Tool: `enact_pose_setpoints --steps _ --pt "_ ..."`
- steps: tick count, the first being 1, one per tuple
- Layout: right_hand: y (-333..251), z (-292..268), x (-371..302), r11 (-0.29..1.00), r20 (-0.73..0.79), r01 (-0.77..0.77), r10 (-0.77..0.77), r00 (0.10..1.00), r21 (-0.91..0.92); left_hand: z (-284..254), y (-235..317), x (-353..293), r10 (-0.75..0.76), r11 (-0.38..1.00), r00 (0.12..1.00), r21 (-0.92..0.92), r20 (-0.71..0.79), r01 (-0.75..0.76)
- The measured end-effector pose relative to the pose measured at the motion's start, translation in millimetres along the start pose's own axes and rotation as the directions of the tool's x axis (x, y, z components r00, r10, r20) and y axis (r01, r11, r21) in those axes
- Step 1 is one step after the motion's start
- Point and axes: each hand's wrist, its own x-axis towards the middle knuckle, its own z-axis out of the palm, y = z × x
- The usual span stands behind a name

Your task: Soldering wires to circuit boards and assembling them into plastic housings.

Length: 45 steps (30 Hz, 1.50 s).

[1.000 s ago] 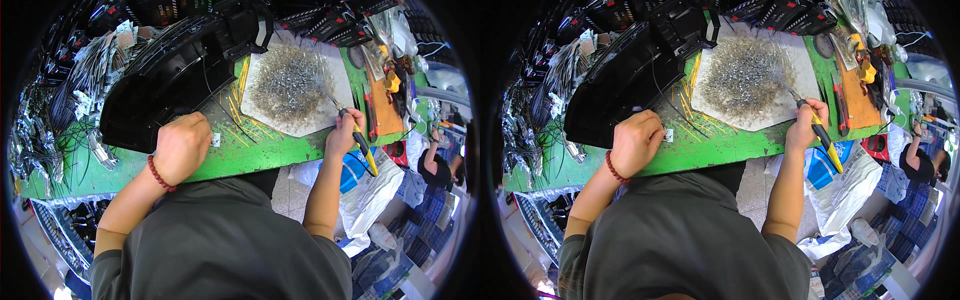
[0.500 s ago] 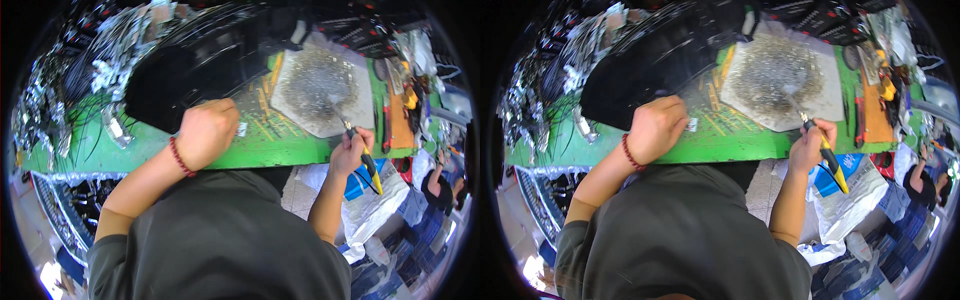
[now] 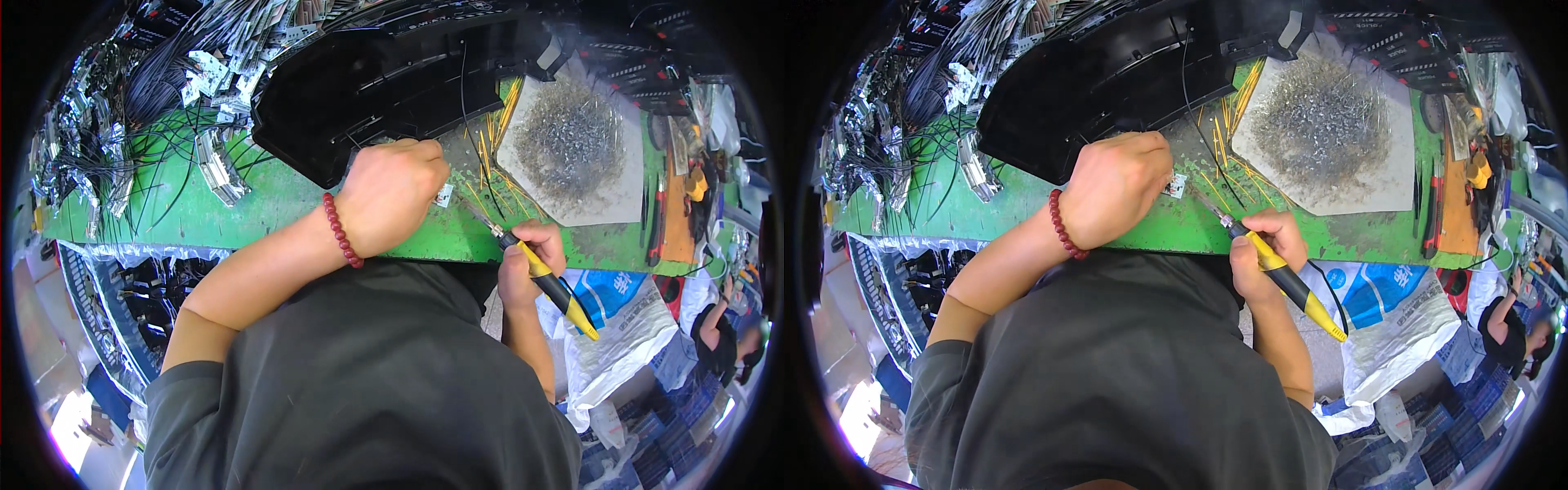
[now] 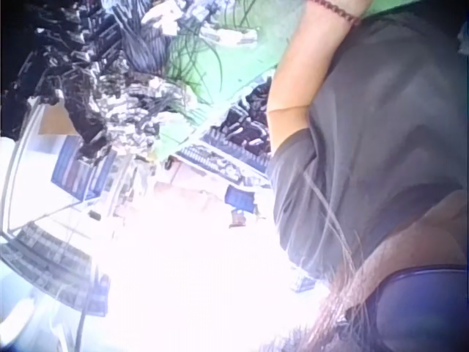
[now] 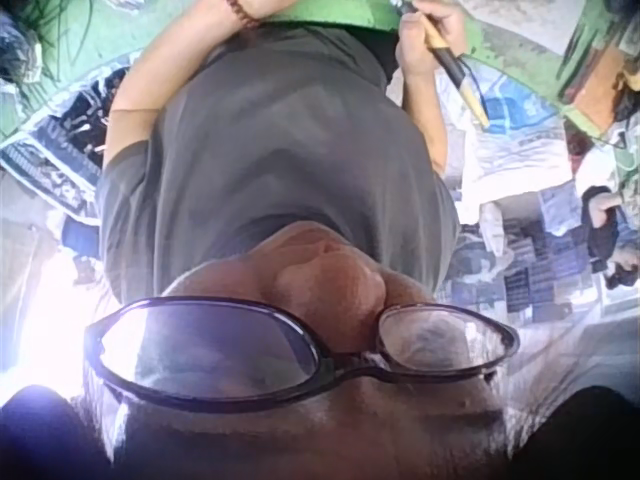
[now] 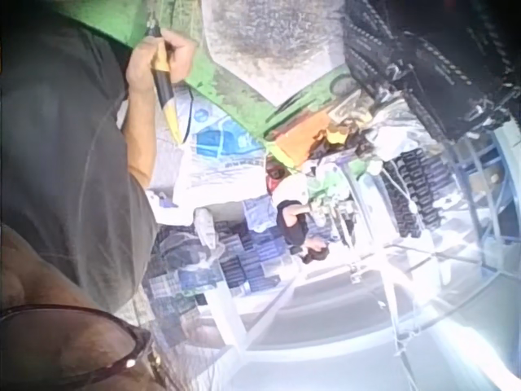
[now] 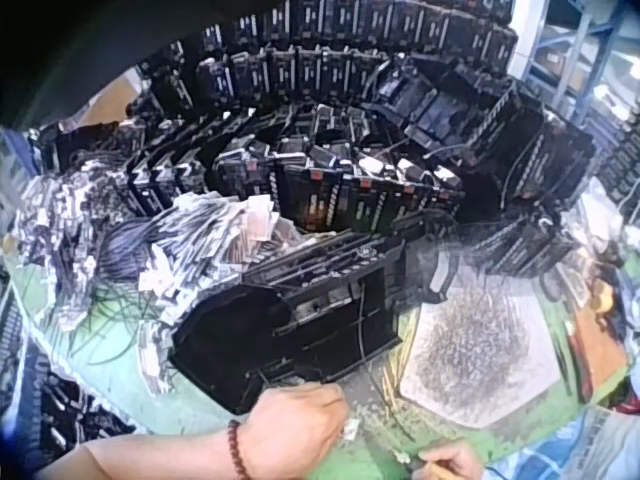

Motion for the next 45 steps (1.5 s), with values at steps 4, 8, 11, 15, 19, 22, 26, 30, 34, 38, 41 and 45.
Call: enact_pose_setpoints --steps 4,8,11,15,19,22,26,30,34,38,41,45 --pt "-0.9 1.6 0.6 0.999 0.005 0.002 -0.001 1.000 -0.049 1.6 -1.6 -0.2 0.002 1.000 1.000 -0.007 -0.016 -0.002" --pt "-0.5 1.1 1.7 0.998 0.035 0.003 -0.001 0.999 -0.056 0.0 -0.7 0.6 -0.003 1.000 1.000 0.006 0.005 0.003" --pt "-1.3 1.3 2.4 0.997 0.036 -0.015 0.017 0.999 -0.079 0.2 -0.9 1.1 0.002 1.000 1.000 0.023 0.015 -0.002" --pt "-2.7 4.0 3.5 0.994 0.038 -0.018 0.022 0.999 -0.105 -0.8 0.4 1.8 -0.016 0.999 0.999 0.047 0.043 0.014" --pt "-2.9 3.5 3.9 0.994 0.062 -0.033 0.040 0.997 -0.105 -0.4 -0.2 2.9 -0.014 0.999 0.999 0.051 0.046 0.011" --pt "-1.5 3.1 3.3 0.997 0.030 0.003 -0.001 1.000 -0.083 -0.5 0.4 3.0 -0.018 0.999 0.999 0.052 0.048 0.015" --pt "0.1 2.0 2.1 0.998 0.001 -0.003 0.003 1.000 -0.056 -1.1 0.0 3.1 -0.012 0.999 0.999 0.050 0.045 0.010" --pt "0.5 1.7 2.7 0.997 0.021 0.007 -0.006 1.000 -0.075 -1.7 0.3 4.2 -0.019 0.998 0.998 0.066 0.066 0.015" --pt "1.1 1.4 2.7 0.997 0.028 0.009 -0.007 1.000 -0.075 -1.7 1.2 5.4 -0.017 0.996 0.998 0.084 0.067 0.012" --pt "1.7 1.4 2.4 0.997 0.025 0.010 -0.009 1.000 -0.073 -1.0 3.7 7.2 -0.010 0.994 0.998 0.109 0.066 0.002" --pt "0.5 2.3 2.8 0.998 0.037 -0.002 0.005 0.999 -0.065 -1.5 6.1 7.8 -0.010 0.993 0.998 0.116 0.062 0.002" --pt "1.3 2.2 1.8 0.995 0.030 0.011 -0.008 1.000 -0.097 1.1 9.0 7.8 -0.004 0.989 0.999 0.149 0.031 -0.001"
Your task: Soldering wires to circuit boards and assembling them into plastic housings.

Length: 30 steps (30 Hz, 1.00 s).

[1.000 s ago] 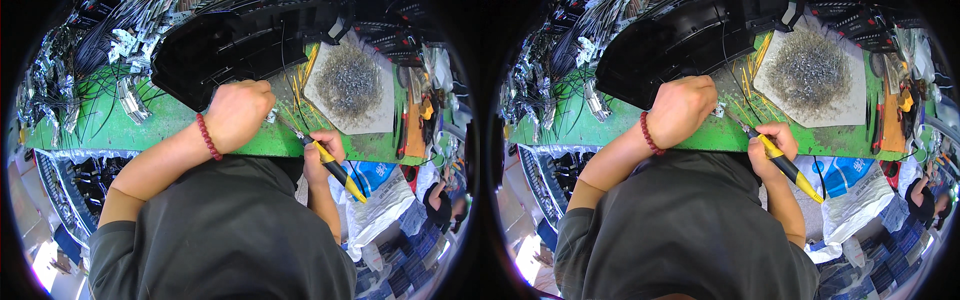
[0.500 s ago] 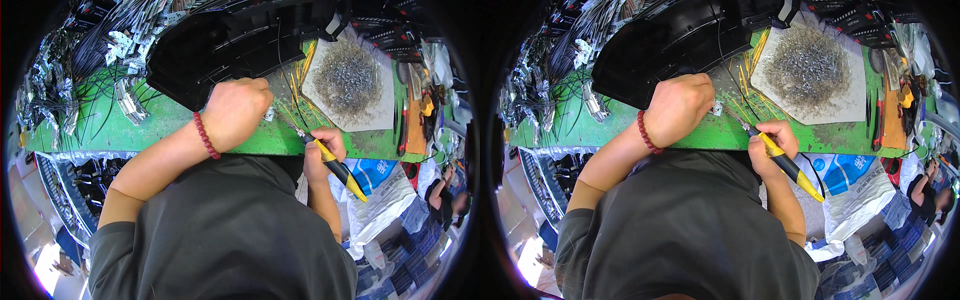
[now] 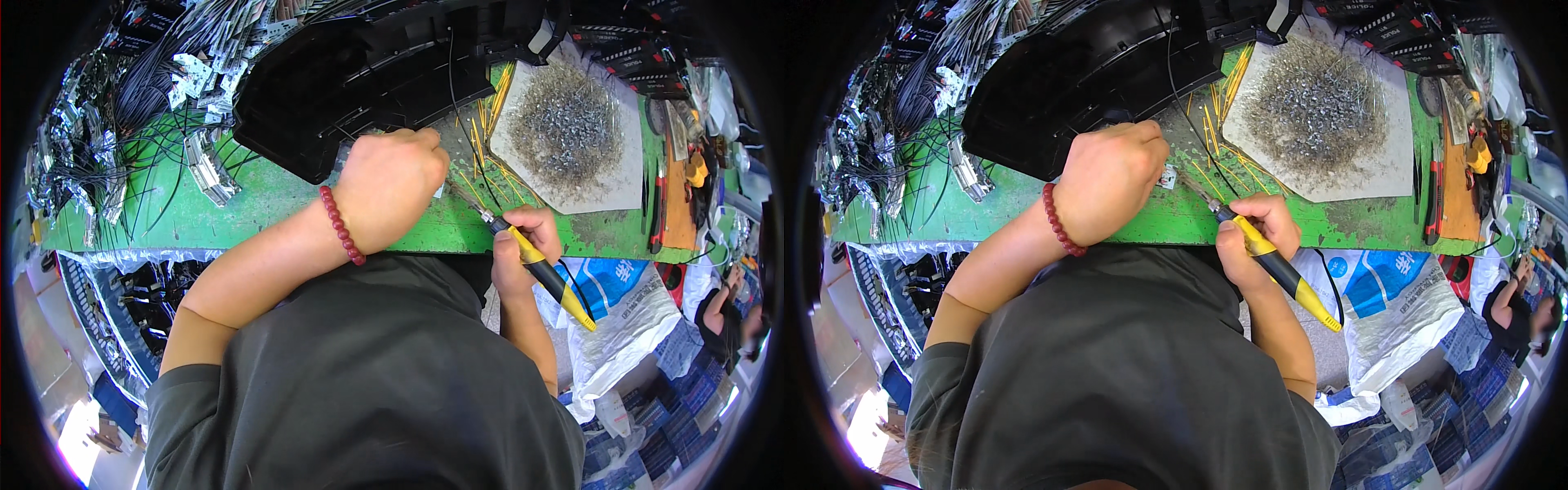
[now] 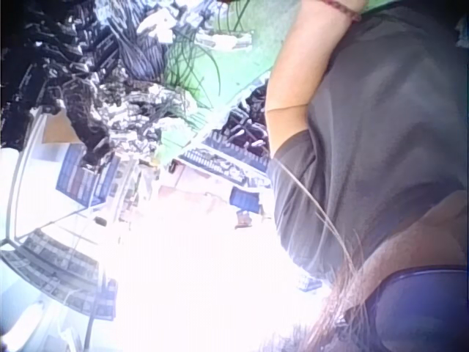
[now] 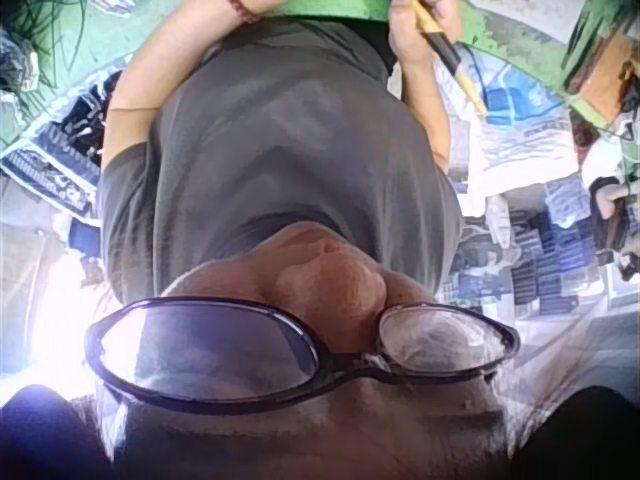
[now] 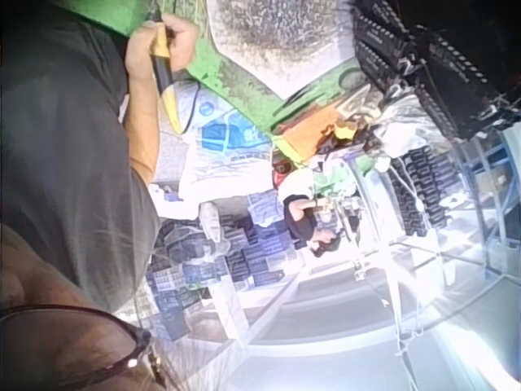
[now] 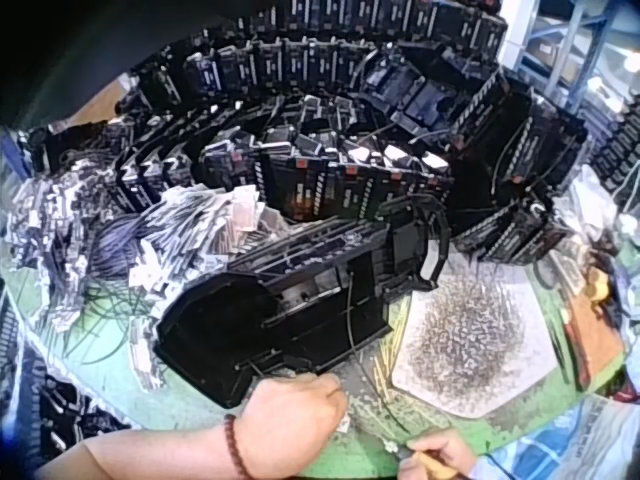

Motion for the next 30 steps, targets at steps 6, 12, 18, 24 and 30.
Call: enact_pose_setpoints --steps 6,12,18,24,30 --pt "-2.3 1.9 1.1 1.000 0.026 0.006 -0.007 1.000 0.005 2.3 3.1 -1.1 -0.003 0.999 1.000 0.041 -0.030 0.005" --pt "-0.7 1.6 0.7 1.000 0.043 0.004 -0.005 0.999 0.010 4.3 1.7 -1.9 0.021 0.999 0.999 0.052 -0.046 -0.018" --pt "-1.2 2.2 2.8 1.000 0.060 0.019 -0.019 0.998 0.001 5.3 0.1 -2.7 0.031 0.999 0.997 0.033 -0.066 -0.029" --pt "-0.8 2.4 2.0 0.999 0.066 0.038 -0.038 0.997 0.004 3.5 -1.1 -3.3 0.027 1.000 0.998 0.002 -0.062 -0.027" --pt "0.5 0.6 -1.6 0.997 0.015 0.055 -0.056 0.998 0.044 4.6 -2.3 -3.4 0.028 0.999 0.998 -0.016 -0.060 -0.029"
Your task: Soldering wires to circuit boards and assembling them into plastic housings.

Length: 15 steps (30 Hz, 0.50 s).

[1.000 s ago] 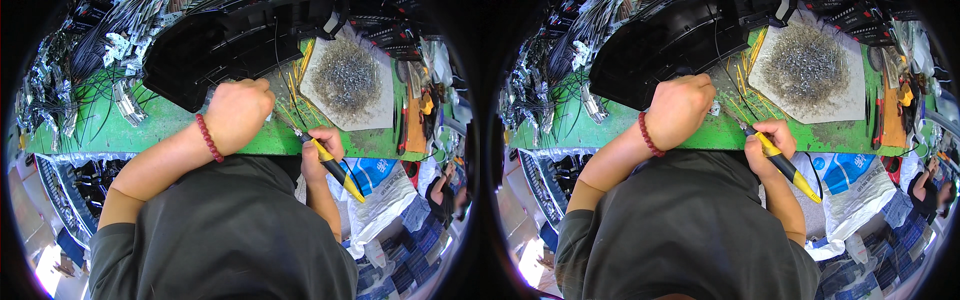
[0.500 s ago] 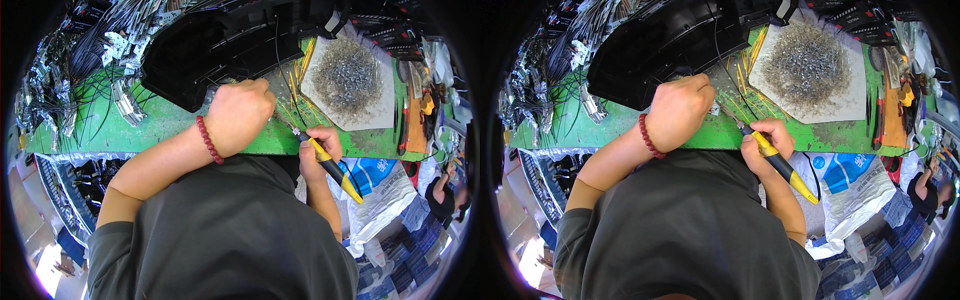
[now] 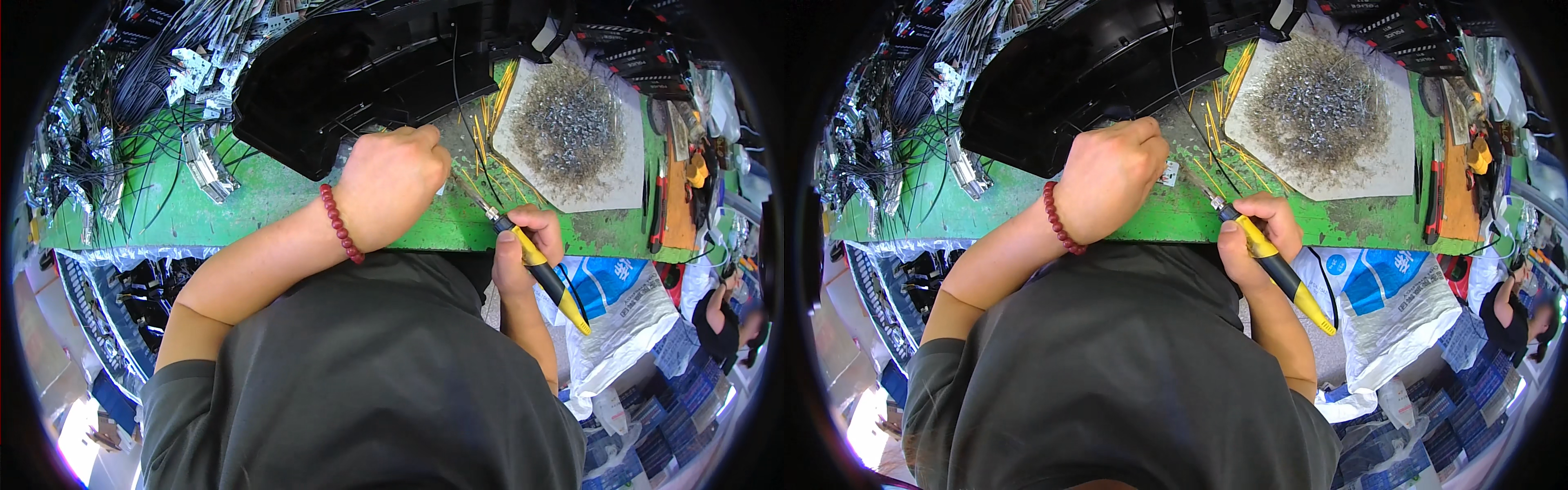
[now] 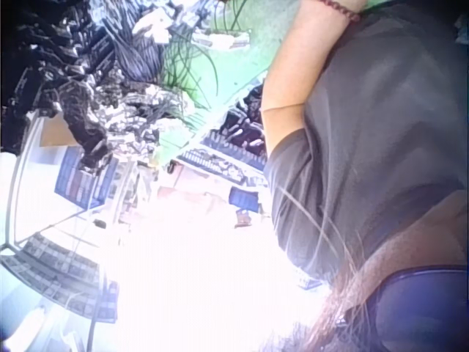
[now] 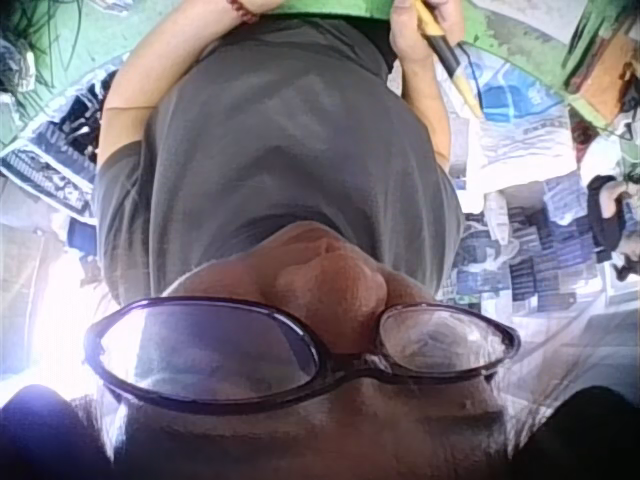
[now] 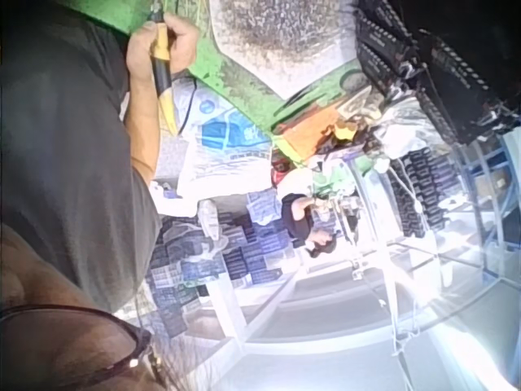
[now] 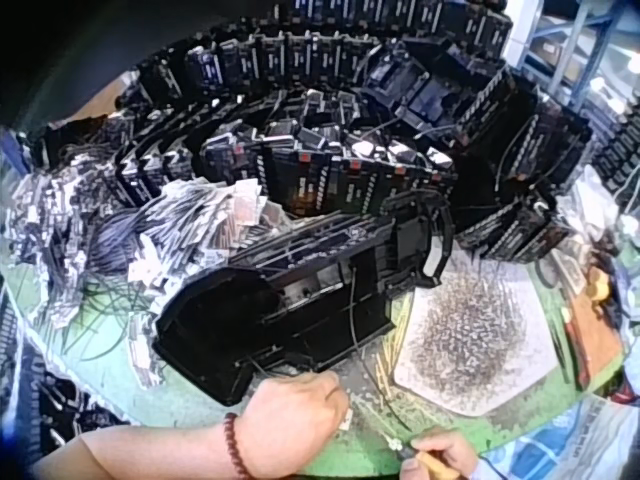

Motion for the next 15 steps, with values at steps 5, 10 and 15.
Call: enact_pose_setpoints --steps 5,10,15 --pt "-4.7 7.7 2.4 1.000 -0.067 0.008 -0.007 0.998 0.012 0.2 0.0 -0.4 -0.014 1.000 1.000 -0.007 -0.024 0.014" --pt "-3.3 3.9 8.1 0.982 0.078 0.163 -0.155 0.985 -0.100 -1.4 -1.5 -0.5 -0.011 1.000 1.000 -0.026 -0.021 0.011" --pt "-2.5 -0.2 3.5 0.996 0.046 0.089 -0.088 0.995 -0.027 -1.0 -2.8 -1.2 -0.013 1.000 1.000 -0.029 -0.024 0.012"
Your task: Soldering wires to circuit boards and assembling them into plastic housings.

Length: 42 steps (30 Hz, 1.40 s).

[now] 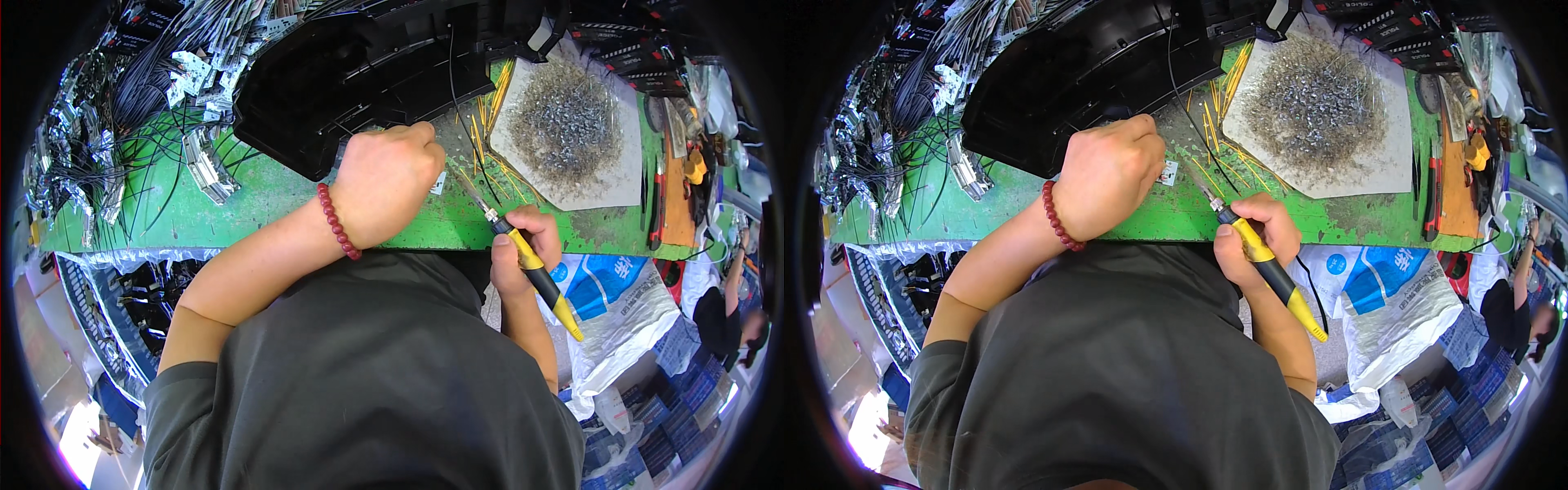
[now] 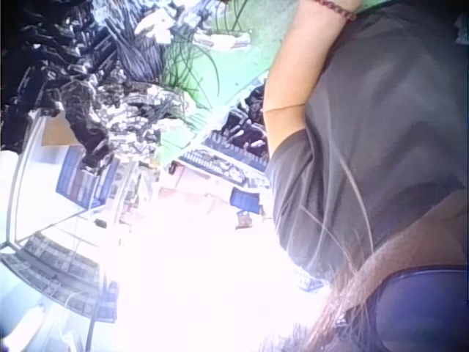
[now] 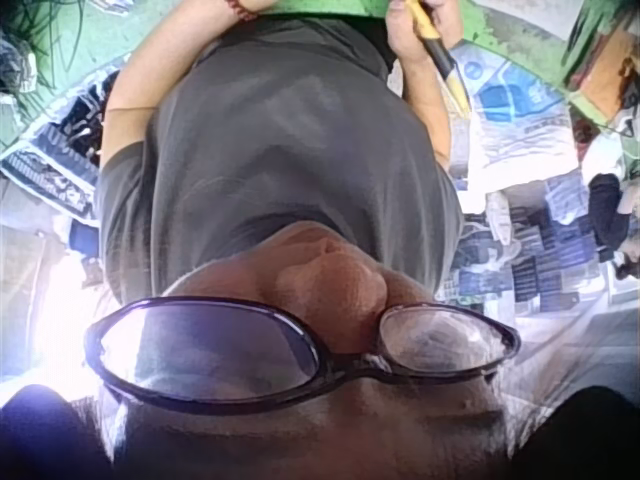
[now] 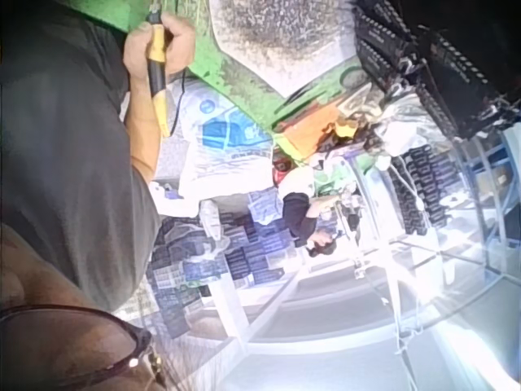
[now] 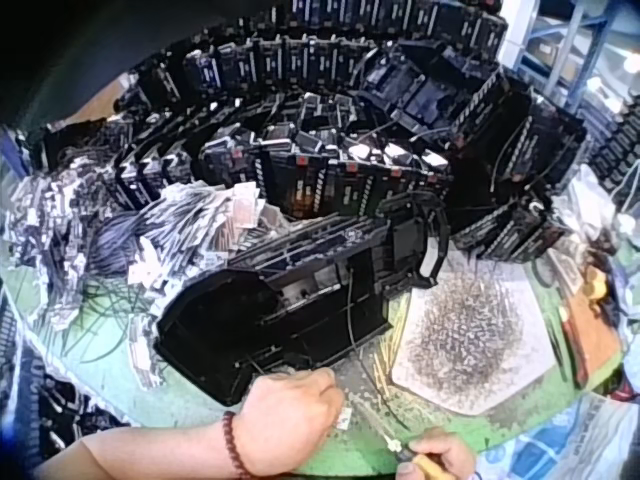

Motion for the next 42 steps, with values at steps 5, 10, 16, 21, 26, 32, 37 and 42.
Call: enact_pose_setpoints --steps 5,10,16,21,26,32,37,42 --pt "4.1 -2.9 -2.8 1.000 0.026 0.030 -0.030 0.999 0.001 1.0 0.3 -0.4 0.000 1.000 0.999 -0.016 -0.035 0.000" --pt "2.4 -0.8 -3.9 0.999 -0.014 -0.011 0.012 1.000 0.034 3.4 0.3 -0.6 -0.006 0.998 0.996 -0.060 -0.087 0.001" --pt "-3.2 9.5 -1.1 0.982 -0.137 -0.138 0.156 0.978 0.129 3.8 0.4 -2.3 -0.028 0.996 0.997 -0.086 -0.066 0.022" --pt "-0.5 9.2 21.9 0.966 0.215 0.094 -0.041 0.976 -0.240 3.1 -3.5 -6.0 -0.025 0.990 0.999 -0.140 -0.044 0.018" --pt "3.9 25.5 33.8 0.946 0.284 0.243 -0.177 0.942 -0.214 2.4 -3.4 -6.3 -0.030 0.987 0.999 -0.158 -0.021 0.026" --pt "10.8 28.8 38.7 0.947 0.399 0.263 -0.171 0.901 -0.186 3.5 -5.1 -7.7 -0.020 0.989 1.000 -0.144 -0.017 0.017" --pt "8.1 29.2 40.4 0.871 0.380 0.349 -0.211 0.901 -0.345 2.1 -5.3 -6.6 -0.016 0.989 1.000 -0.149 -0.022 0.013" --pt "7.9 20.0 37.0 0.888 0.221 0.300 -0.234 0.947 -0.347 5.5 -5.2 -4.8 -0.002 0.991 0.999 -0.136 -0.040 -0.003"
